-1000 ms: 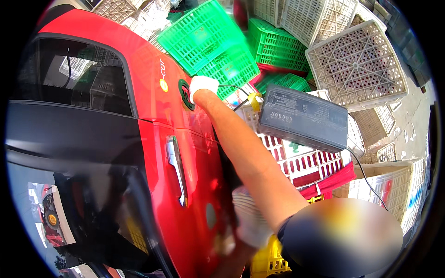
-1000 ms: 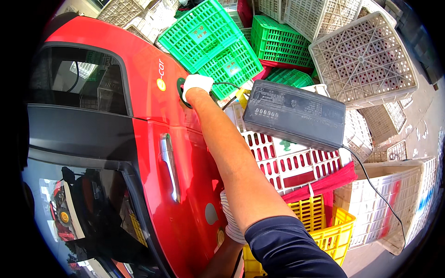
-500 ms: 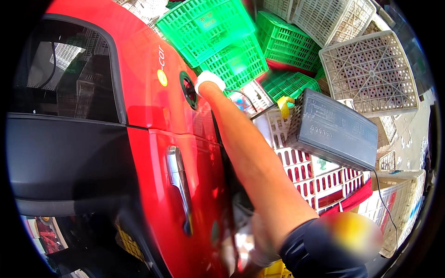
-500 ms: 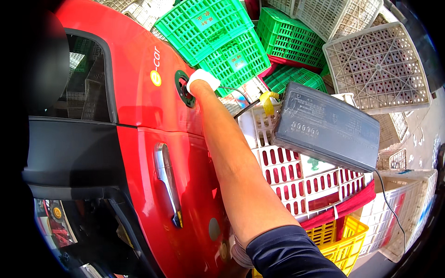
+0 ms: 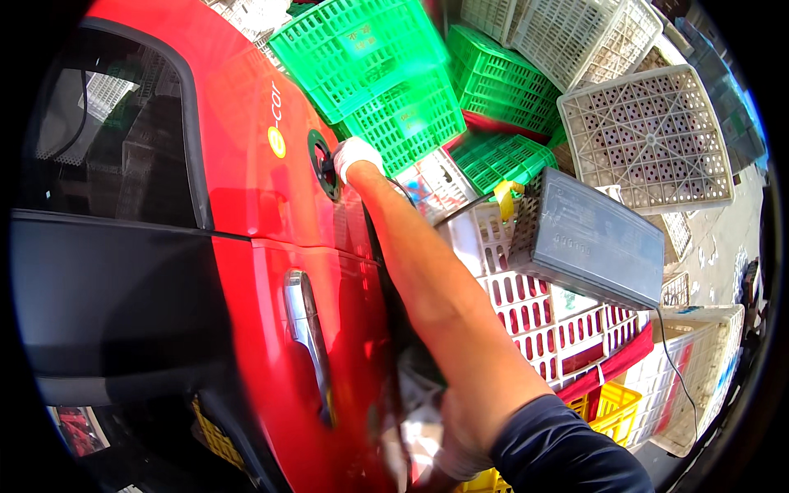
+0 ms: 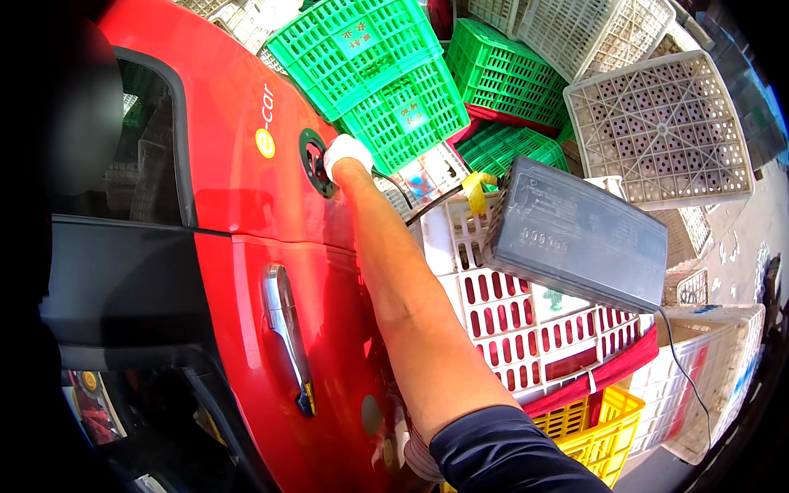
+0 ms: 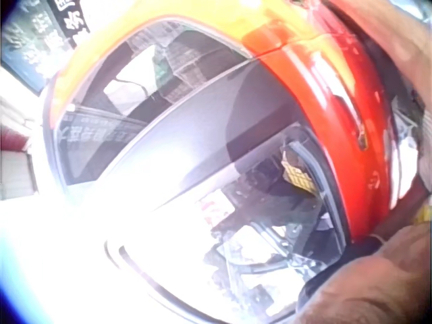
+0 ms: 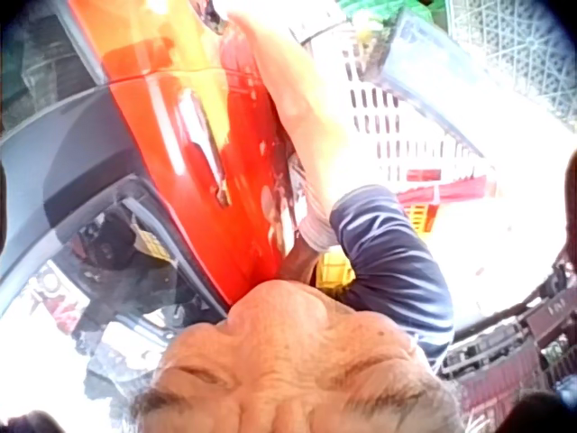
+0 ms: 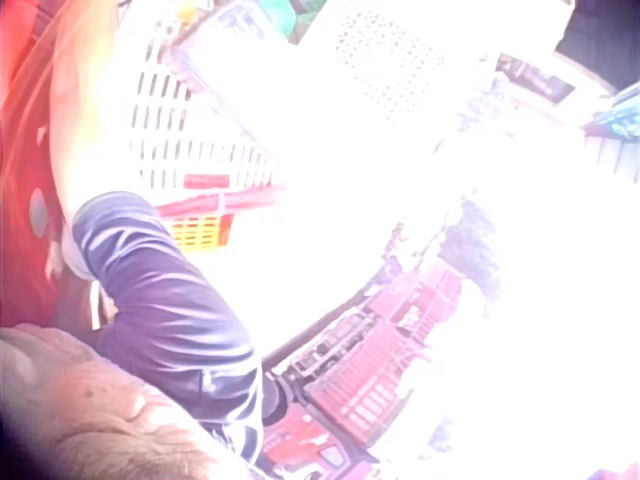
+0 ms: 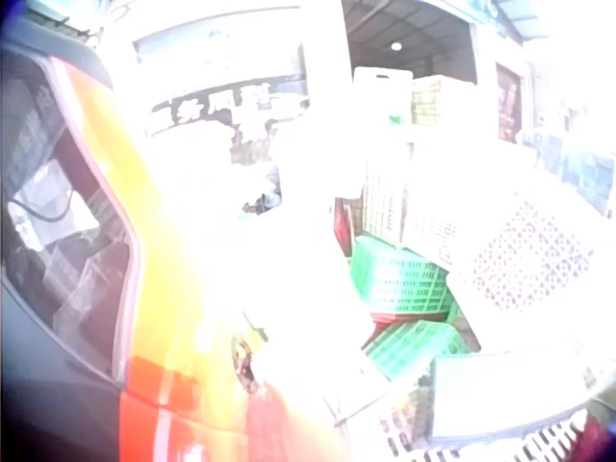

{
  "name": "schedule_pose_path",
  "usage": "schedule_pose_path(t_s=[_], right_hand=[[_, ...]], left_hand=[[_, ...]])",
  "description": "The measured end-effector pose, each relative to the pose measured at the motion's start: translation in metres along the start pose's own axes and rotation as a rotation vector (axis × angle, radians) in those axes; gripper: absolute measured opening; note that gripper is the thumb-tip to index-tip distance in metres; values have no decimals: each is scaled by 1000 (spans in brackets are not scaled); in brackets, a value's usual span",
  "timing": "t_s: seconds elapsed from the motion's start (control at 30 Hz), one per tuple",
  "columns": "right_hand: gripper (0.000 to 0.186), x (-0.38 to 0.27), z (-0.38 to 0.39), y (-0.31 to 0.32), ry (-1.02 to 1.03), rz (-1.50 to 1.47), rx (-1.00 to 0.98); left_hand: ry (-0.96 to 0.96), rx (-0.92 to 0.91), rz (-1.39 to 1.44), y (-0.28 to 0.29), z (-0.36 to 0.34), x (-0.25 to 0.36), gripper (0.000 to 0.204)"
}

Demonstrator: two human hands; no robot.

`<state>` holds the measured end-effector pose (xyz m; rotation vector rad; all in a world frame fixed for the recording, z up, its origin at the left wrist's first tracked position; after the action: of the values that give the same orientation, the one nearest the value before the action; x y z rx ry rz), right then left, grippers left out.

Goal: The person stacks white plastic crates into a pile next to a red car. They also handle a yellow power strip and a black battery pack, placing them on the crates.

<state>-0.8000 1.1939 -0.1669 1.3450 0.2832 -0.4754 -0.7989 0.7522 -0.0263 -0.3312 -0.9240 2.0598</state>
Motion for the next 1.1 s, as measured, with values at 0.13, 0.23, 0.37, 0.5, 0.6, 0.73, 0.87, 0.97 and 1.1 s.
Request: schedule_pose_path(t_s=[0.13, 0.23, 0.37, 0.5, 0.6, 0.73, 0.87, 0.97, 1.1], right_hand=[[20, -4, -3, -4, -61, -46, 80], [21, -5, 3, -2, -34, -138, 82], [19, -4, 5, -2, 16, -105, 73], [16, -10, 11, -2, -11, -59, 197], [16, -13, 25, 0, -41, -234, 350], [18, -11, 34, 5, -57, -321, 261], [19, -9, 24, 2, -32, -266, 260], [19, -7, 15, -6, 53, -233, 379], [23, -2, 11, -12, 11, -598, 218]], left_hand=[[13, -5, 17, -2, -5, 1, 58], [28, -30, 37, -2, -8, 4, 57], [51, -68, 31, -1, -10, 6, 57], [30, -40, 11, -3, -7, 8, 56], [0, -49, 15, -1, -2, 11, 55], [-9, -85, 26, 1, 7, 13, 55], [-2, -91, 47, 0, 7, 14, 54], [-4, -102, 81, 1, 2, 16, 54], [9, -129, 82, 0, -1, 19, 53]])
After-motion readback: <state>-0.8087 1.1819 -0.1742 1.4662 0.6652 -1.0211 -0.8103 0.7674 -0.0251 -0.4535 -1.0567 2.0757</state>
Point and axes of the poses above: each hand's wrist, its own z-axis away from the middle knuckle, its own y-axis out of the back of the hand, x = y × z, the point moved 1 cm from there along -z, towards the middle knuckle, and after that the axes turned 3 degrees about z, right-handed, at the moved point
